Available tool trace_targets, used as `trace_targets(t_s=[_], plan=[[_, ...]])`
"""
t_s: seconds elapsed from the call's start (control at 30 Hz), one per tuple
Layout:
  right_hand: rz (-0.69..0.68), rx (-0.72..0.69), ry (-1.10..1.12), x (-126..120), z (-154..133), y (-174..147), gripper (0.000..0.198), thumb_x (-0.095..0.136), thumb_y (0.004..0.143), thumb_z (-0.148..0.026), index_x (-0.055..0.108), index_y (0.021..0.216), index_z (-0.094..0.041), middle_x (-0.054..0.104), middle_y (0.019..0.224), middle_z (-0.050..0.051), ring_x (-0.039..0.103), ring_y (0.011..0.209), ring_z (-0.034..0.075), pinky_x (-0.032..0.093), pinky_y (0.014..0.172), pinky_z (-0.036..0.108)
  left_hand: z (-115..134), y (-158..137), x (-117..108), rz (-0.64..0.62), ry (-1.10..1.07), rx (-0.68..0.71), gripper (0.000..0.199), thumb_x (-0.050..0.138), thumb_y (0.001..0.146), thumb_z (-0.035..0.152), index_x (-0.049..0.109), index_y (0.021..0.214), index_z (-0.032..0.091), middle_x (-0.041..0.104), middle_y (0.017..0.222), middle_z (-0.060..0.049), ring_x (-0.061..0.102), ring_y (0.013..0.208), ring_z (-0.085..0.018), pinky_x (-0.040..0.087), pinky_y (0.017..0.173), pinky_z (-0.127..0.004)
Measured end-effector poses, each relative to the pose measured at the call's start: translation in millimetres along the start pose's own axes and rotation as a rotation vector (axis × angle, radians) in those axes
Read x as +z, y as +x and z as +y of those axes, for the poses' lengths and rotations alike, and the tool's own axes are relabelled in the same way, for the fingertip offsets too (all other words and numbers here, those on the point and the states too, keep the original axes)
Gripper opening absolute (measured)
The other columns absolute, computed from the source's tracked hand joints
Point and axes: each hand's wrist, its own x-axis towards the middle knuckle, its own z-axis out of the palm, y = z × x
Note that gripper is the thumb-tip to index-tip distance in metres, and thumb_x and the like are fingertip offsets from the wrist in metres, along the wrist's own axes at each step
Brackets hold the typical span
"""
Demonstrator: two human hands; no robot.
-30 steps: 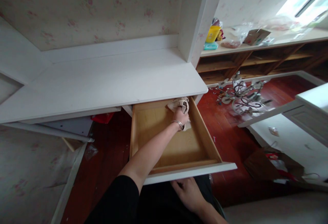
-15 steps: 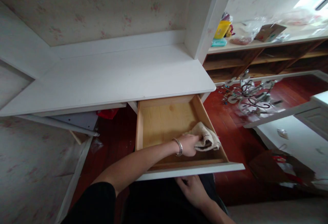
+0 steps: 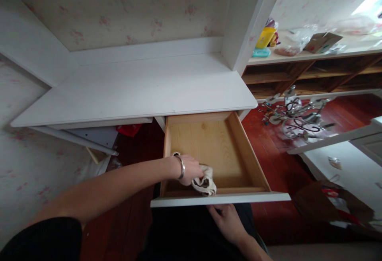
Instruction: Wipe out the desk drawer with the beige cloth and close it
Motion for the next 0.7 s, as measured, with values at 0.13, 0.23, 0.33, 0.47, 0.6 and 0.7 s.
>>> trace_targets(t_s=[0.13, 0.23, 0.33, 0.47, 0.6, 0.7], plan=[[-0.005, 0.002, -0.004, 0, -1, -1, 0.053, 0.039, 0.097, -0.049, 0.060, 0.058, -0.019, 0.064, 0.063, 0.001, 0.060, 0.067, 0.020, 0.041, 0.068, 0.028, -16, -27, 12, 0.003, 0.095, -0.102, 0.014, 0.065, 0.065, 0.016, 0.069, 0.074, 0.026, 0.070, 0.076, -0.009, 0.064, 0.075, -0.026, 0.043, 0.068, -0.036], [-0.002, 0.017, -0.002, -1, -2, -1, 0.056, 0.038, 0.096, -0.051, 0.059, 0.056, -0.019, 0.064, 0.062, 0.002, 0.060, 0.066, 0.021, 0.041, 0.067, 0.028, -30, -33, 25, 0.044, 0.066, -0.219, 0.009, 0.070, 0.059, 0.013, 0.067, 0.062, 0.021, 0.069, 0.071, -0.012, 0.064, 0.074, -0.028, 0.041, 0.070, -0.038], [0.001, 0.019, 0.000, -1, -3, -1, 0.056, 0.037, 0.096, -0.053, 0.061, 0.058, -0.019, 0.066, 0.064, 0.003, 0.061, 0.067, 0.022, 0.042, 0.067, 0.028, -45, -29, 30, 0.072, 0.032, -0.327, 0.009, 0.070, 0.056, 0.011, 0.066, 0.058, 0.018, 0.069, 0.073, -0.014, 0.064, 0.077, -0.030, 0.040, 0.074, -0.041], [0.015, 0.011, 0.006, 1, -3, -2, 0.054, 0.038, 0.097, -0.052, 0.064, 0.063, -0.019, 0.067, 0.068, 0.003, 0.063, 0.073, 0.023, 0.042, 0.071, 0.028, -74, -17, 18, 0.112, 0.039, -0.416, 0.006, 0.069, 0.060, 0.011, 0.067, 0.061, 0.016, 0.070, 0.081, -0.016, 0.063, 0.085, -0.032, 0.037, 0.081, -0.044], [0.028, 0.014, 0.000, 2, -2, -3, 0.055, 0.038, 0.097, -0.053, 0.061, 0.060, -0.019, 0.065, 0.065, 0.002, 0.062, 0.069, 0.021, 0.041, 0.068, 0.027, -112, -10, -3, 0.154, 0.045, -0.492, 0.008, 0.066, 0.065, 0.012, 0.070, 0.071, 0.016, 0.070, 0.089, -0.016, 0.062, 0.091, -0.030, 0.037, 0.086, -0.041], [0.050, 0.015, -0.012, 4, -1, -3, 0.057, 0.037, 0.096, -0.054, 0.059, 0.057, -0.018, 0.062, 0.060, 0.001, 0.059, 0.063, 0.019, 0.039, 0.063, 0.026, -127, -9, -11, 0.182, 0.037, -0.524, 0.018, 0.065, 0.067, 0.014, 0.071, 0.084, 0.018, 0.070, 0.098, -0.016, 0.062, 0.095, -0.029, 0.039, 0.086, -0.038]])
